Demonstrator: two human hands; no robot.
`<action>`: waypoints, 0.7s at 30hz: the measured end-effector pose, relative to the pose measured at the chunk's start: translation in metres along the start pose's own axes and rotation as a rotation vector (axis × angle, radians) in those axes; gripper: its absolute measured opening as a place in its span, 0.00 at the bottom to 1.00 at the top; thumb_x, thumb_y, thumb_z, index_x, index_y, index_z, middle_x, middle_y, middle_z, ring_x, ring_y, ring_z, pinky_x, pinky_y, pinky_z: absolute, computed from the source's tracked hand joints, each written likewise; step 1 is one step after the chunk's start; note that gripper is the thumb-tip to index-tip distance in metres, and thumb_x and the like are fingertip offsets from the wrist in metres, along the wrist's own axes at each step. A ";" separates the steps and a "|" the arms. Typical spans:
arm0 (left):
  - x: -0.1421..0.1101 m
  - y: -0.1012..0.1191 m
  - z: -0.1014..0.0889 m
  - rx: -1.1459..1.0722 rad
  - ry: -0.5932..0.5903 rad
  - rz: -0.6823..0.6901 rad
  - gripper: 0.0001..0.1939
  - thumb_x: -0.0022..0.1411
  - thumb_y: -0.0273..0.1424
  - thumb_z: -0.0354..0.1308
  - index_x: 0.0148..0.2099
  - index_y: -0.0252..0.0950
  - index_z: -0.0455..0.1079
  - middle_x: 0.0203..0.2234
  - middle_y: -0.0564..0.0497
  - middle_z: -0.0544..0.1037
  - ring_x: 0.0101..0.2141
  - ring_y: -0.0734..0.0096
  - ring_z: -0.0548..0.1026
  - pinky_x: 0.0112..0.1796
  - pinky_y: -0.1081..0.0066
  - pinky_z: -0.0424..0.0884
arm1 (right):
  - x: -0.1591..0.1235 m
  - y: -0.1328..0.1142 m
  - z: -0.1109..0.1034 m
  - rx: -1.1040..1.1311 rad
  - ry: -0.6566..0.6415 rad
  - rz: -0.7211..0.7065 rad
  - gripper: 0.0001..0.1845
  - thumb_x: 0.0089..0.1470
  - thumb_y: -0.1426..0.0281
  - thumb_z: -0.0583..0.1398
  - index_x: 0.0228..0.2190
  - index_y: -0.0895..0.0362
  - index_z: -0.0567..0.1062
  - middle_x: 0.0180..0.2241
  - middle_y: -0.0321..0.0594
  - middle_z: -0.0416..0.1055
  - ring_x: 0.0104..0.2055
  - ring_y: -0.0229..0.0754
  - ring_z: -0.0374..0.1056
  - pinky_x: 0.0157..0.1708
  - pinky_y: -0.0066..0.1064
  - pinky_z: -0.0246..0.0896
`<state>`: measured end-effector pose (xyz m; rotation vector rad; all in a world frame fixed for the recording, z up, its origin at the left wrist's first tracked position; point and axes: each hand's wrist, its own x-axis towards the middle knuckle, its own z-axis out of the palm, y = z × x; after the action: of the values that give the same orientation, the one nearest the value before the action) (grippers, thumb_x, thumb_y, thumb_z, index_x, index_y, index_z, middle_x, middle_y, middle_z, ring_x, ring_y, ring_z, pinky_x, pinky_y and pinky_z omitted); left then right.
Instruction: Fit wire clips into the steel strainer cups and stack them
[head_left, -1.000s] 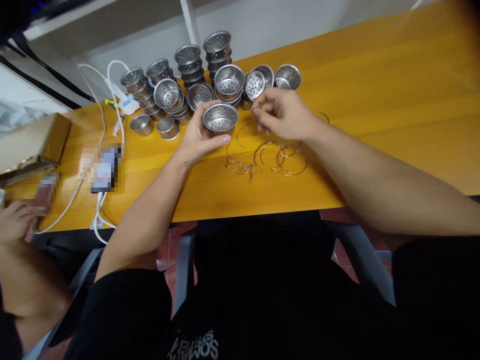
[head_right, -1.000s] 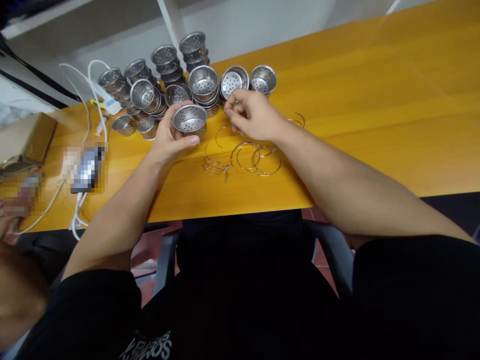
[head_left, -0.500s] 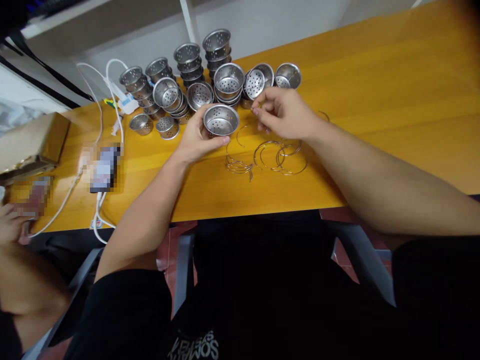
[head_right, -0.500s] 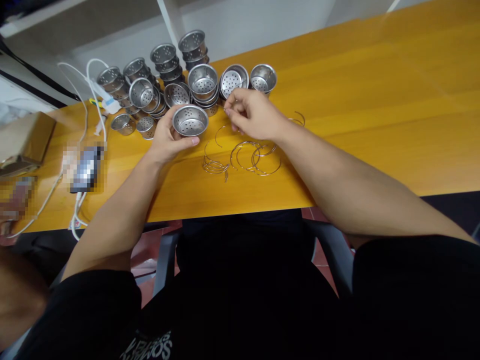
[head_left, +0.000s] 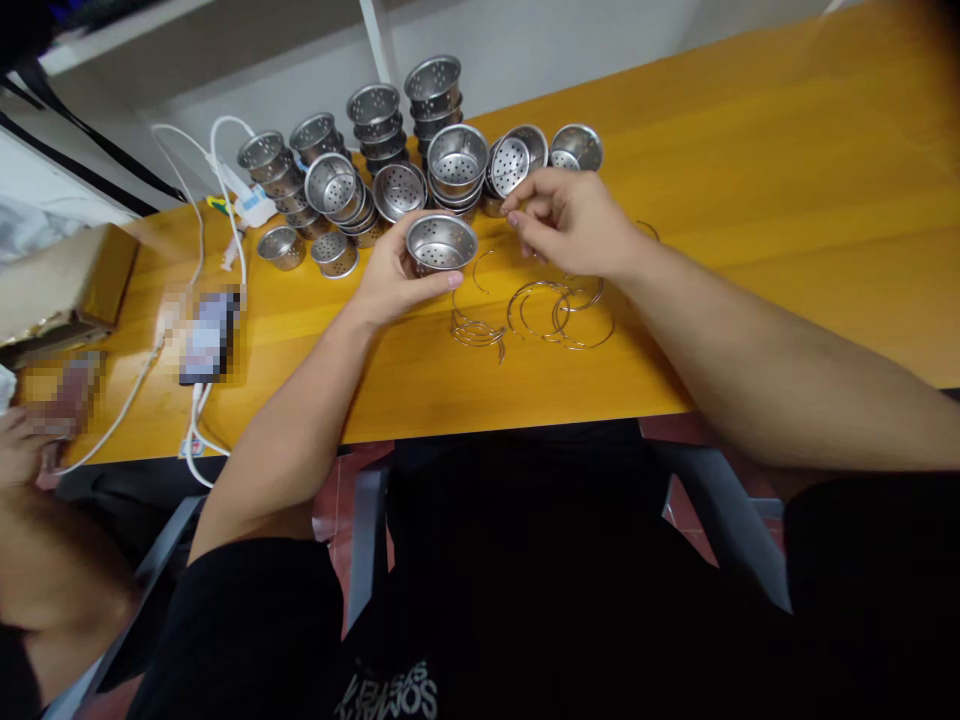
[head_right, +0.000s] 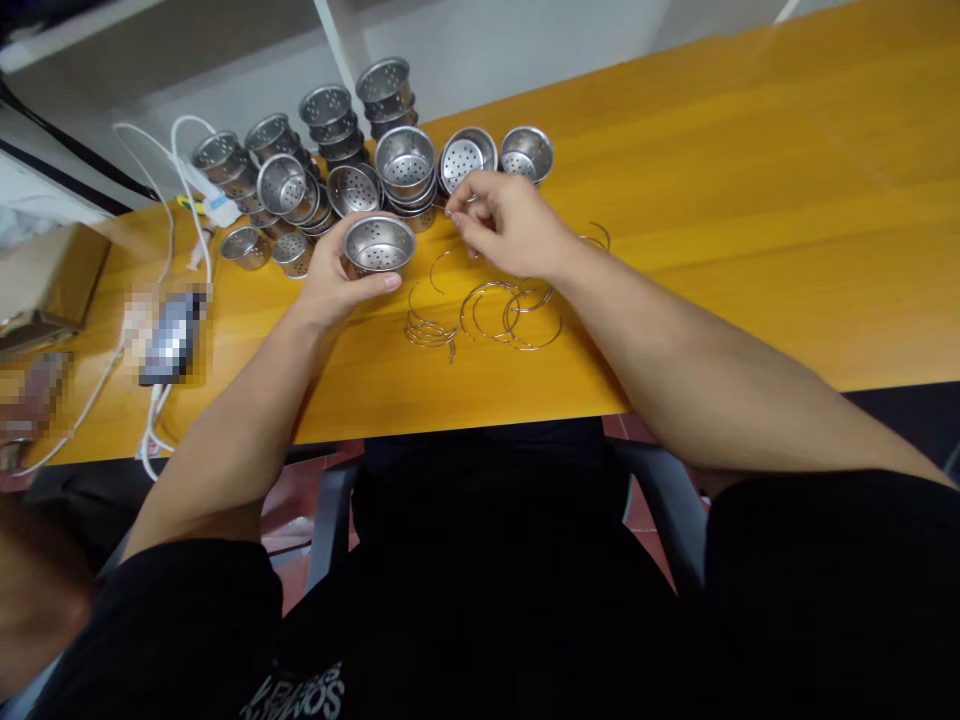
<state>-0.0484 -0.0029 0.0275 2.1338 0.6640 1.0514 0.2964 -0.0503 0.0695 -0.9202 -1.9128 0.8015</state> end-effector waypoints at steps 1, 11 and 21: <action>-0.001 0.000 0.001 0.011 0.000 0.009 0.68 0.50 0.81 0.88 0.77 0.45 0.78 0.65 0.39 0.88 0.69 0.33 0.89 0.76 0.32 0.84 | 0.001 0.002 0.000 0.018 0.004 -0.029 0.20 0.80 0.51 0.79 0.47 0.48 0.79 0.24 0.33 0.74 0.25 0.45 0.68 0.27 0.38 0.61; -0.003 -0.025 0.024 0.107 0.025 0.084 0.65 0.60 0.82 0.82 0.79 0.46 0.66 0.67 0.40 0.84 0.64 0.44 0.90 0.69 0.42 0.90 | -0.002 -0.028 0.027 0.015 0.104 -0.055 0.20 0.77 0.49 0.81 0.42 0.48 0.85 0.23 0.31 0.62 0.27 0.44 0.57 0.28 0.39 0.59; -0.003 -0.021 0.036 0.076 0.001 0.111 0.59 0.67 0.77 0.82 0.79 0.52 0.60 0.67 0.42 0.80 0.65 0.45 0.90 0.66 0.47 0.91 | 0.000 -0.028 0.041 -0.035 0.145 -0.015 0.22 0.76 0.48 0.81 0.39 0.46 0.82 0.25 0.33 0.64 0.29 0.48 0.63 0.31 0.42 0.69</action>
<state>-0.0233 -0.0038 -0.0059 2.2579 0.6002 1.1023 0.2524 -0.0726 0.0738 -0.9579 -1.8100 0.6763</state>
